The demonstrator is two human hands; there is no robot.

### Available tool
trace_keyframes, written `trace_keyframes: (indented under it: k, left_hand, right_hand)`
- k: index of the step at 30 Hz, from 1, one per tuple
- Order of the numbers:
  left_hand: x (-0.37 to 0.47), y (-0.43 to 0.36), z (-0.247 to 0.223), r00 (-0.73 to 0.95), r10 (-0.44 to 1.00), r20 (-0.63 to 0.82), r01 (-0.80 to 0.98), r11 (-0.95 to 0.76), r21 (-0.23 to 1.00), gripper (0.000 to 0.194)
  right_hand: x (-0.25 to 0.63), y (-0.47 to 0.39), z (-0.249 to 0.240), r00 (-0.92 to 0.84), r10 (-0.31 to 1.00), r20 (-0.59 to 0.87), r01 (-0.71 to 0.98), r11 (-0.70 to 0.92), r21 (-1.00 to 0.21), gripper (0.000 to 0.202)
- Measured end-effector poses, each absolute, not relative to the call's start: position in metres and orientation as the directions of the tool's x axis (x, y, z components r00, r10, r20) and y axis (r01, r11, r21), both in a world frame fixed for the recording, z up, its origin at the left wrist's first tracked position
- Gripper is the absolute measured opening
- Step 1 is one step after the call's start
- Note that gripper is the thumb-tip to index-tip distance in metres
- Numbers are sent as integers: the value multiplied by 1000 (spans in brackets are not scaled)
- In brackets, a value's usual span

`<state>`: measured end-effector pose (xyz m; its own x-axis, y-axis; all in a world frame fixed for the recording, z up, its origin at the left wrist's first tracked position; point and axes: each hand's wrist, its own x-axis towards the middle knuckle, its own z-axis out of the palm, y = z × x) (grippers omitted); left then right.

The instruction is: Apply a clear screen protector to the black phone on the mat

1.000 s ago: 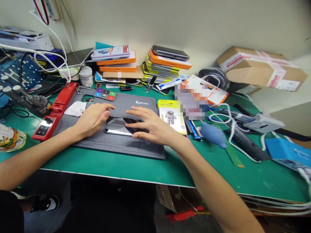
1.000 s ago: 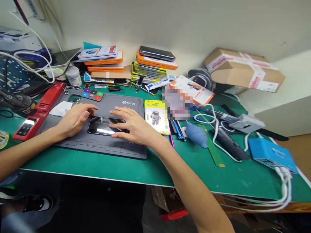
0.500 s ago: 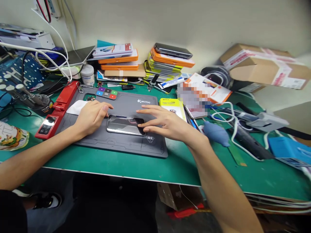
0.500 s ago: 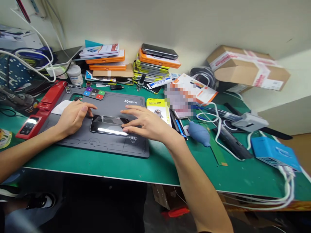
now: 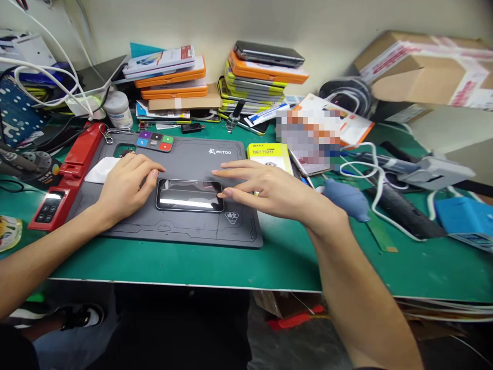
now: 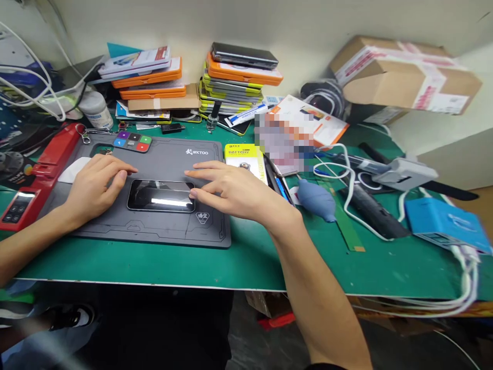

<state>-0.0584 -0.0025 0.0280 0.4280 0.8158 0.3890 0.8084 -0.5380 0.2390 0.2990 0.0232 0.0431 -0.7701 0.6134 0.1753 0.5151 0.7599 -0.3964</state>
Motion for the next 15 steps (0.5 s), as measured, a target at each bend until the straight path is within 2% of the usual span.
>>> trace_keyframes:
  k: [3, 5, 8, 10, 12, 15]
  left_hand:
    - [-60, 0, 26, 475, 822, 313, 793, -554, 254, 49]
    - [-60, 1, 26, 548, 802, 238, 747, -597, 293, 56]
    - [-60, 1, 25, 651, 743, 155, 671, -659, 339, 95]
    - [-60, 0, 25, 673, 726, 144, 655, -675, 340, 109]
    - [-59, -1, 25, 667, 729, 152, 654, -671, 351, 108]
    - [-60, -1, 26, 640, 752, 154, 640, -634, 434, 104]
  right_hand:
    - [301, 23, 44, -776, 610, 158, 510, 755, -412, 41]
    - [301, 24, 45, -778, 607, 159, 503, 755, -421, 43]
    - [297, 24, 42, -709, 673, 211, 573, 723, -385, 48]
    - [293, 24, 38, -635, 733, 243, 653, 678, -339, 47]
    - [286, 23, 31, -598, 756, 266, 688, 655, -314, 45]
    - [277, 24, 20, -612, 733, 296, 631, 679, -376, 43]
